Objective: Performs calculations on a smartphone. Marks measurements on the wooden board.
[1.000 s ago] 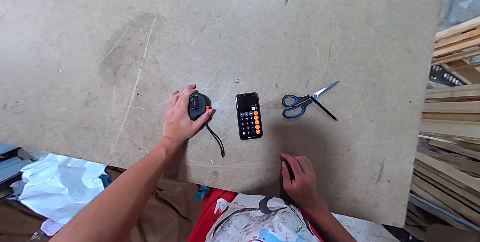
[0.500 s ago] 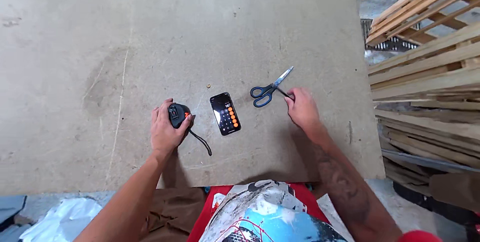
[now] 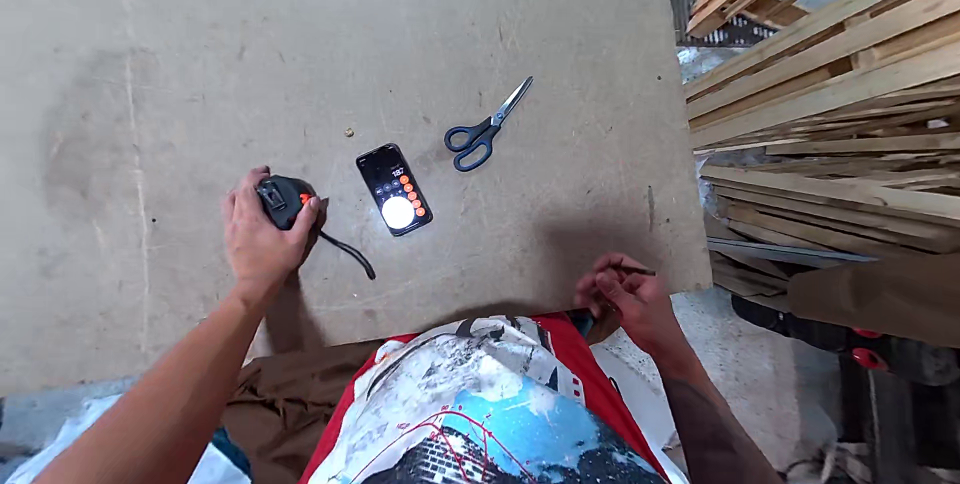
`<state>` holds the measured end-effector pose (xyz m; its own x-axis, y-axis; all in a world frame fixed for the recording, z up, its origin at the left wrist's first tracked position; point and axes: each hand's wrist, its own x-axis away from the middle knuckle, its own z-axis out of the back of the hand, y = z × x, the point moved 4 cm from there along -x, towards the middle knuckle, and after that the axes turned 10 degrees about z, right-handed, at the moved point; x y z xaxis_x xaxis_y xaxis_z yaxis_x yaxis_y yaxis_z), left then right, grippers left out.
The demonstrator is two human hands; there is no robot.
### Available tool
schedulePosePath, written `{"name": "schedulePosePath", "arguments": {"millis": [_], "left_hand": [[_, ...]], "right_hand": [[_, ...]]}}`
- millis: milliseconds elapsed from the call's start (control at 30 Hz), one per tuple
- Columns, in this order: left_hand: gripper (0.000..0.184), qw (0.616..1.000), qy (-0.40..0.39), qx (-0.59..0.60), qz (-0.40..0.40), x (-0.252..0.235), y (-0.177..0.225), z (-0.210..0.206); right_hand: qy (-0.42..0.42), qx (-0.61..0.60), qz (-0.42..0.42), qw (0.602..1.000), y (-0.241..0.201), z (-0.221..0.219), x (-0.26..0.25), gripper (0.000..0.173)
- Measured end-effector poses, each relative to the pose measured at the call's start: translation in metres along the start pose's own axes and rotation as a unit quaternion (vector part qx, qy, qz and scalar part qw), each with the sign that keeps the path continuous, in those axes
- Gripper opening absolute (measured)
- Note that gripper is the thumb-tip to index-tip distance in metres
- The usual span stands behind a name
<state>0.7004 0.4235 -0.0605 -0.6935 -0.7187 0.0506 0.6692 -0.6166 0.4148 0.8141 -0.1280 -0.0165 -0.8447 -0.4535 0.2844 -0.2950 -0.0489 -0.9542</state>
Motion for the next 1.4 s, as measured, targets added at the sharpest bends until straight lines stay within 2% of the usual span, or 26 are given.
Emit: {"name": "schedulePosePath", "arguments": {"millis": [33, 67, 133, 200, 300, 367, 533, 633, 733, 833, 1000, 1167, 1333, 1400], "left_hand": [[0.086, 1.0, 0.0, 0.001, 0.001, 0.001, -0.001, 0.0], [0.085, 1.0, -0.001, 0.003, 0.004, 0.002, -0.002, 0.001], [0.085, 1.0, 0.002, 0.006, 0.01, 0.002, -0.002, 0.002], [0.084, 1.0, 0.003, 0.004, 0.012, 0.004, -0.002, 0.002], [0.084, 1.0, 0.01, -0.007, -0.002, 0.001, -0.003, 0.001], [0.085, 1.0, 0.007, -0.014, -0.009, 0.002, -0.005, 0.001], [0.085, 1.0, 0.006, -0.012, -0.009, 0.001, -0.002, -0.002], [0.084, 1.0, 0.014, -0.009, -0.008, 0.005, -0.003, 0.0], [0.084, 1.0, 0.006, -0.011, 0.004, 0.005, -0.007, -0.004], [0.084, 1.0, 0.009, -0.013, 0.013, 0.004, -0.007, -0.005], [0.083, 0.999, 0.022, -0.022, 0.009, 0.005, -0.005, -0.004], [0.083, 0.999, 0.025, -0.027, 0.006, 0.006, -0.006, -0.004], [0.083, 1.0, 0.019, -0.022, 0.007, 0.007, -0.007, -0.004], [0.084, 1.0, 0.016, -0.02, 0.011, 0.006, -0.009, -0.004]], "right_hand": [[-0.014, 0.003, -0.003, 1.0, 0.007, -0.01, 0.003, 0.033], [-0.043, -0.001, -0.011, 0.999, 0.014, -0.021, 0.002, 0.041], [-0.131, -0.006, -0.005, 0.991, 0.03, -0.047, -0.006, 0.048], [-0.179, 0.024, 0.03, 0.983, 0.044, -0.067, -0.015, 0.04], [-0.204, 0.108, 0.085, 0.969, 0.05, -0.082, -0.029, 0.022], [-0.189, 0.13, 0.093, 0.969, 0.05, -0.083, -0.032, 0.016], [-0.168, 0.153, 0.166, 0.96, 0.048, -0.082, -0.03, 0.015], [-0.205, 0.161, 0.159, 0.952, 0.045, -0.08, -0.026, 0.02], [-0.17, 0.092, 0.156, 0.969, 0.05, -0.066, -0.03, 0.018], [-0.141, 0.081, 0.167, 0.972, 0.051, -0.059, -0.031, 0.016], [-0.185, 0.114, 0.179, 0.96, 0.048, -0.057, -0.03, 0.022], [-0.104, 0.071, 0.215, 0.969, 0.05, -0.042, -0.029, 0.019], [-0.123, 0.161, 0.217, 0.955, 0.047, -0.038, -0.025, 0.023], [-0.101, 0.137, 0.198, 0.965, 0.048, -0.03, -0.022, 0.022]]}}
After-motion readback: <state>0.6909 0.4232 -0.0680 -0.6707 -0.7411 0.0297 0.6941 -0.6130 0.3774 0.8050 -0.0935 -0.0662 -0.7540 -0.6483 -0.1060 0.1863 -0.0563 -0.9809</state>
